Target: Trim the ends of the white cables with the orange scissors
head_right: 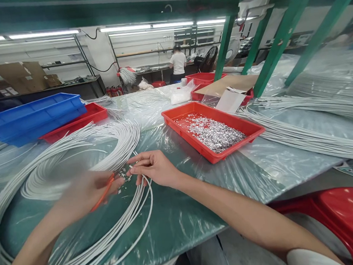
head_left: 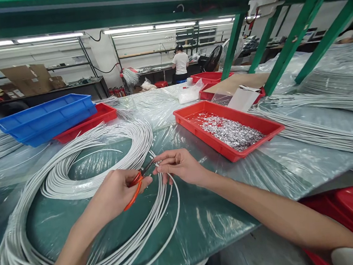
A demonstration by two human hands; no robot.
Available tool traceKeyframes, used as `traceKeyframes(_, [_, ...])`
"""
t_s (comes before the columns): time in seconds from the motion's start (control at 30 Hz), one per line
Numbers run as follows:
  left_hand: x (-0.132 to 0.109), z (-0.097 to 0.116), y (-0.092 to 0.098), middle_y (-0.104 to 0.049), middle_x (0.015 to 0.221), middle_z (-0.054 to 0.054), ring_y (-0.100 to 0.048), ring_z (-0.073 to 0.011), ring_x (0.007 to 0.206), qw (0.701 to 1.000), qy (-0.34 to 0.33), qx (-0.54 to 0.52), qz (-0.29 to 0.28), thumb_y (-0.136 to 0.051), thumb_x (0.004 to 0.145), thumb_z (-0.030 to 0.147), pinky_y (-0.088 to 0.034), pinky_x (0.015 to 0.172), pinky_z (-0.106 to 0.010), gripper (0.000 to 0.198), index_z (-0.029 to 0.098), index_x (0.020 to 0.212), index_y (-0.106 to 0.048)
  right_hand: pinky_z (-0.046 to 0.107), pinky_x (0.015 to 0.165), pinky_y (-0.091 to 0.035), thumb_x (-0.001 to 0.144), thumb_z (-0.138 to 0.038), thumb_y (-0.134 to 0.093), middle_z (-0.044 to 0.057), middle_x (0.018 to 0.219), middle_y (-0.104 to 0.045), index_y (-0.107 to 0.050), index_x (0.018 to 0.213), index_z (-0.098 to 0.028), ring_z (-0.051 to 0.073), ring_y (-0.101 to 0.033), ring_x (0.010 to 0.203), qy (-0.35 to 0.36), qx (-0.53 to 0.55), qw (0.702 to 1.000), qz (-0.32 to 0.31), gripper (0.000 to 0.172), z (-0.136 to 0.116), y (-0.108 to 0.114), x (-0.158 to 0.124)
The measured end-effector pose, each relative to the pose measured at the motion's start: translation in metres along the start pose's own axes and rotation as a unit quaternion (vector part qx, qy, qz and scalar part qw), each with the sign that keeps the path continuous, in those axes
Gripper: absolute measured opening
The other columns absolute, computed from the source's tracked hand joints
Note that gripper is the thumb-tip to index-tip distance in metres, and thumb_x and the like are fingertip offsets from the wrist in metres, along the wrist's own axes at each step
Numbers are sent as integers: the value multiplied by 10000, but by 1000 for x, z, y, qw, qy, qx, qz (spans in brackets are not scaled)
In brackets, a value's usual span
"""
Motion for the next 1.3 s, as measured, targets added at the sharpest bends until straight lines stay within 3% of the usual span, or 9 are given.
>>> traceKeyframes(0.13, [-1,5,-1,-472,537,28,-426,-112,508,999,4,-39,-27,-535,836,583,-221,503,-260,477,158,619,-535,215,447,-479,746,-335,-769,43,789,-747,-606,1127,-150,127,-643,502,20,-9,999,23,454,-5,0,-1])
traceKeyframes(0.33, [-3,9,-2,-490,522,26,-459,-117,513,997,11,-64,-43,-557,829,560,-259,499,-245,460,151,617,-563,214,440,-472,746,-386,-769,48,780,-730,-600,897,-148,120,-628,483,38,-11,998,54,329,-4,4,0])
traceKeyframes(0.5, [-3,7,-7,-544,573,14,-492,-118,511,993,23,-89,-73,-592,819,505,-288,482,-224,399,150,638,-594,210,437,-472,791,-384,-730,21,736,-693,-639,970,-144,90,-581,452,56,-17,997,45,313,-7,4,0])
traceKeyframes(0.8, [-1,5,-9,-551,596,13,-523,-125,525,992,25,-100,-66,-597,820,478,-296,487,-218,372,149,647,-604,192,403,-445,835,-331,-696,-18,688,-639,-635,986,-165,76,-558,418,70,2,998,9,233,-10,1,-1])
traceKeyframes(0.97, [-1,4,-9,-561,608,12,-519,-123,524,992,28,-104,-64,-595,821,475,-297,491,-221,366,151,650,-602,190,396,-433,829,-377,-696,-12,682,-643,-627,947,-154,74,-546,402,76,-22,997,25,262,-10,2,-3])
traceKeyframes(1.13, [-1,6,-9,-551,596,16,-519,-120,524,993,17,-99,-55,-600,821,458,-299,494,-220,360,150,634,-596,184,401,-422,828,-384,-700,2,709,-678,-609,1031,-161,79,-560,410,46,-31,998,6,315,-8,-2,-4])
traceKeyframes(1.3, [0,7,-9,-541,602,21,-502,-110,513,991,8,-118,-62,-604,824,441,-293,475,-211,340,155,642,-589,184,393,-404,782,-419,-740,15,710,-694,-569,900,-152,81,-558,403,28,-25,999,16,338,-7,-2,-3])
Point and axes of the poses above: each hand's wrist, its own x-axis towards the middle knuckle, its own y-axis out of the back of the hand, z = x × y, the point moved 4 cm from there along x, towards the middle knuckle
